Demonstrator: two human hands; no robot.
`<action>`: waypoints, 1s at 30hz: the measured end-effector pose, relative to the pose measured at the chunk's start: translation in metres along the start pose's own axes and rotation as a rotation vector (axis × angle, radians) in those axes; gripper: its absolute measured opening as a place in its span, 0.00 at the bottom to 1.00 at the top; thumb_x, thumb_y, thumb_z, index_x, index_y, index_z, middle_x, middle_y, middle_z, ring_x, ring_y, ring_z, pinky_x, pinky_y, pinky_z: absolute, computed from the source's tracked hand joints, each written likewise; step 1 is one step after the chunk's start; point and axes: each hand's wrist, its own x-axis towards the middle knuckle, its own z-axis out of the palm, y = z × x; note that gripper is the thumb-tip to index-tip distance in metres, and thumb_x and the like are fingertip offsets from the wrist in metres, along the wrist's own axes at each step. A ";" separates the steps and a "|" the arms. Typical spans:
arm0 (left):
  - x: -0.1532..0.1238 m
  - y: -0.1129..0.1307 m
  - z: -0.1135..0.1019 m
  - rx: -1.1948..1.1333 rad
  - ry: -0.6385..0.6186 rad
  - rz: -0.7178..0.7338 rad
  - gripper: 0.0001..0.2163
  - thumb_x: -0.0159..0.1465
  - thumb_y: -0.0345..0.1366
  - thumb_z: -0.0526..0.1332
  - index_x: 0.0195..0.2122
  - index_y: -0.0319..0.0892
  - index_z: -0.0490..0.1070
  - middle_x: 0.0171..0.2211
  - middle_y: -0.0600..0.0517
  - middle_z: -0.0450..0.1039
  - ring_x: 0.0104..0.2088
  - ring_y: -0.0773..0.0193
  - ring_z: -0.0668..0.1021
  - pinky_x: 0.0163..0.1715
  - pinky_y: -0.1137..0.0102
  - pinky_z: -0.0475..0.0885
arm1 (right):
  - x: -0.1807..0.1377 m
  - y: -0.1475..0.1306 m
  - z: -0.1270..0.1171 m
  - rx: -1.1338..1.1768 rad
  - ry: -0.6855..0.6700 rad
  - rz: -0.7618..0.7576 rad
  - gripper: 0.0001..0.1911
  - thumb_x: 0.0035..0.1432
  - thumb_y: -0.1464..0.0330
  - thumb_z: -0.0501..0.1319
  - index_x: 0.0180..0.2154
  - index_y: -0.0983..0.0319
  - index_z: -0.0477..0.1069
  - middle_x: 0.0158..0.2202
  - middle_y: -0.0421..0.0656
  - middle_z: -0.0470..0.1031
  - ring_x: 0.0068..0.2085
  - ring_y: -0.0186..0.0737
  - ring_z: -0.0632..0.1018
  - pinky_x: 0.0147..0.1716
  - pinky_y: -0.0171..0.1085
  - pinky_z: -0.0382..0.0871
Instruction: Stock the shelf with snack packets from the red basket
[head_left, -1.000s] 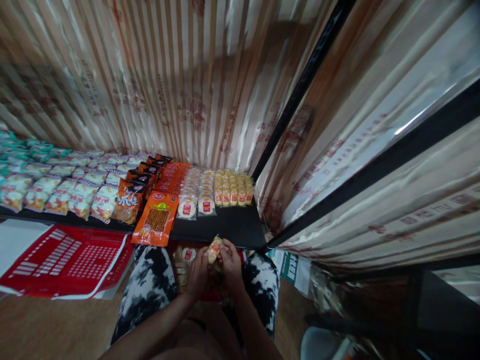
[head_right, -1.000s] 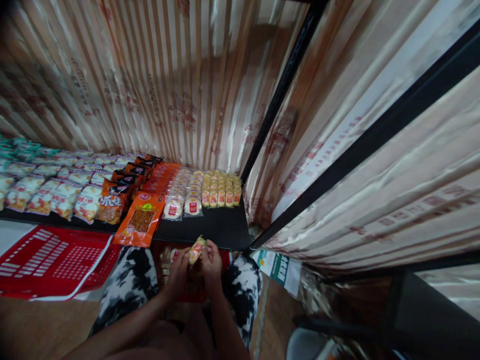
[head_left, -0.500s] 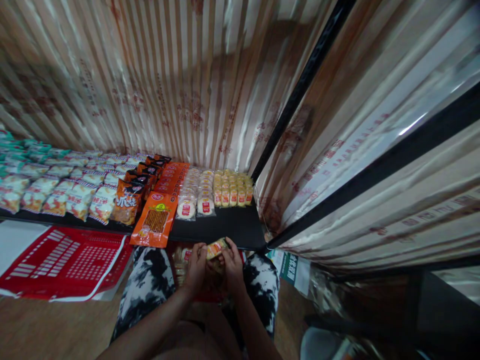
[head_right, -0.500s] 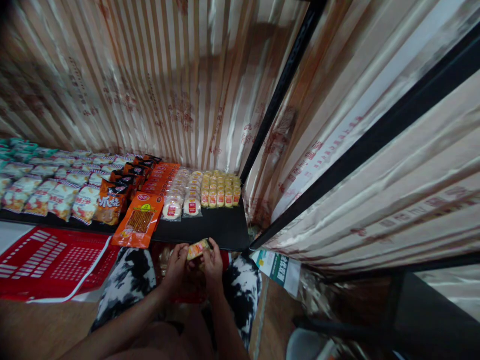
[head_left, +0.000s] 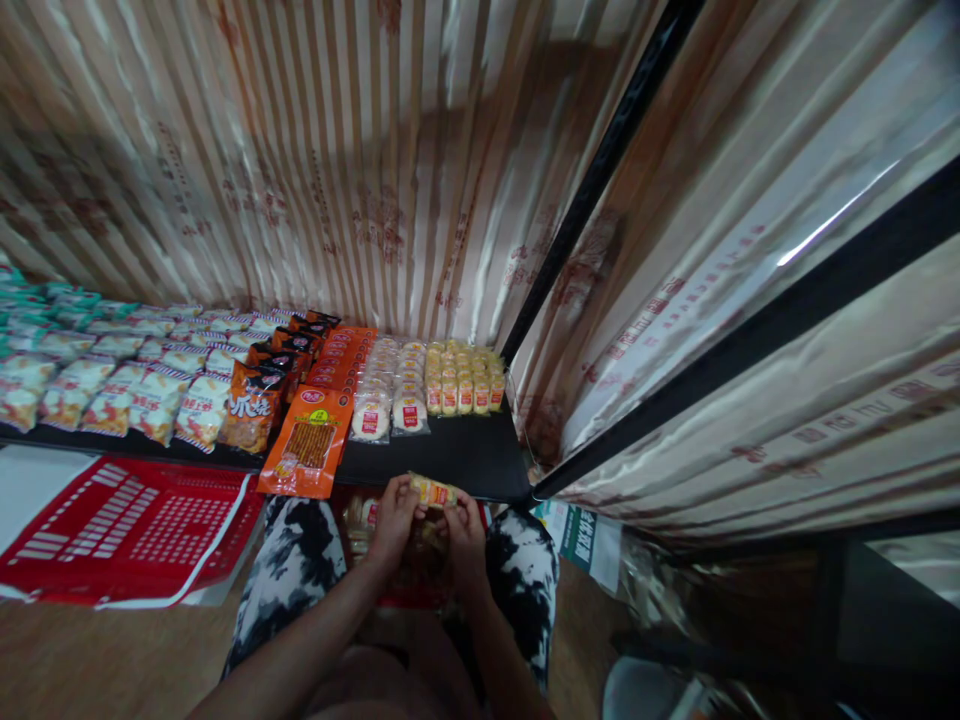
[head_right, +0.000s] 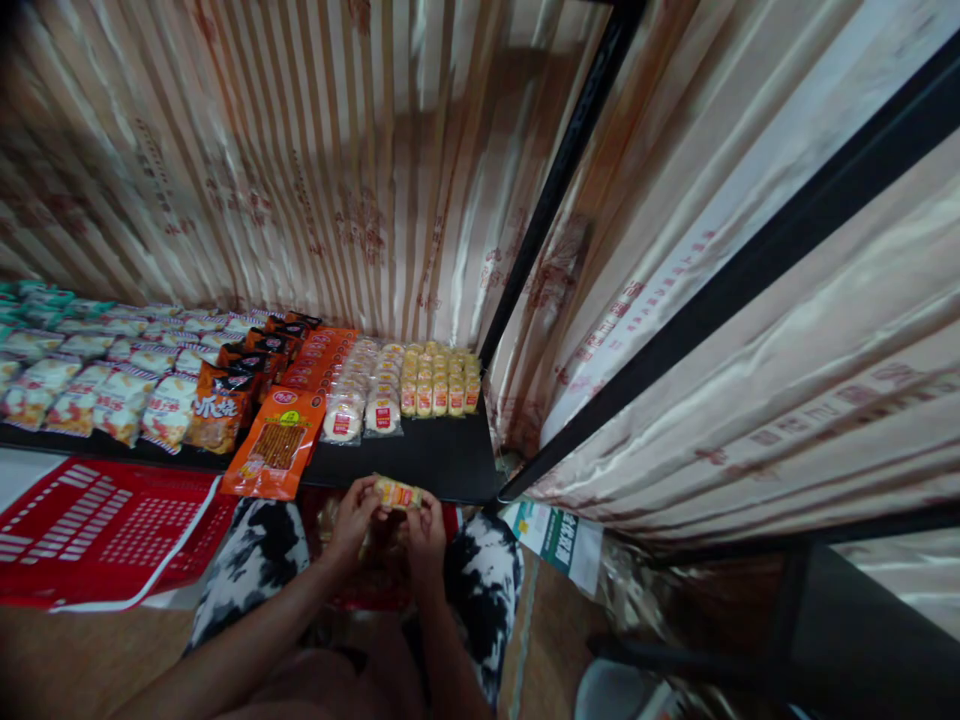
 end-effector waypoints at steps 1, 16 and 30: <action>0.000 0.001 0.000 0.007 -0.004 -0.001 0.16 0.53 0.41 0.60 0.40 0.39 0.66 0.28 0.54 0.72 0.23 0.69 0.75 0.23 0.75 0.70 | -0.001 0.000 0.000 0.000 0.007 0.006 0.23 0.46 0.60 0.59 0.44 0.62 0.64 0.22 0.37 0.71 0.24 0.37 0.72 0.23 0.34 0.66; 0.009 0.018 0.002 0.140 -0.014 0.035 0.12 0.54 0.38 0.58 0.37 0.39 0.69 0.25 0.55 0.70 0.23 0.70 0.72 0.23 0.76 0.67 | -0.012 -0.008 -0.001 -0.473 -0.049 -0.264 0.15 0.55 0.60 0.53 0.40 0.60 0.71 0.35 0.43 0.76 0.34 0.39 0.76 0.36 0.36 0.70; 0.023 0.016 0.010 0.539 -0.054 0.209 0.10 0.57 0.34 0.55 0.39 0.41 0.70 0.31 0.52 0.73 0.31 0.66 0.74 0.35 0.73 0.69 | -0.002 -0.014 -0.003 -0.805 0.040 -0.568 0.16 0.55 0.60 0.56 0.43 0.61 0.70 0.39 0.46 0.74 0.41 0.42 0.74 0.43 0.38 0.68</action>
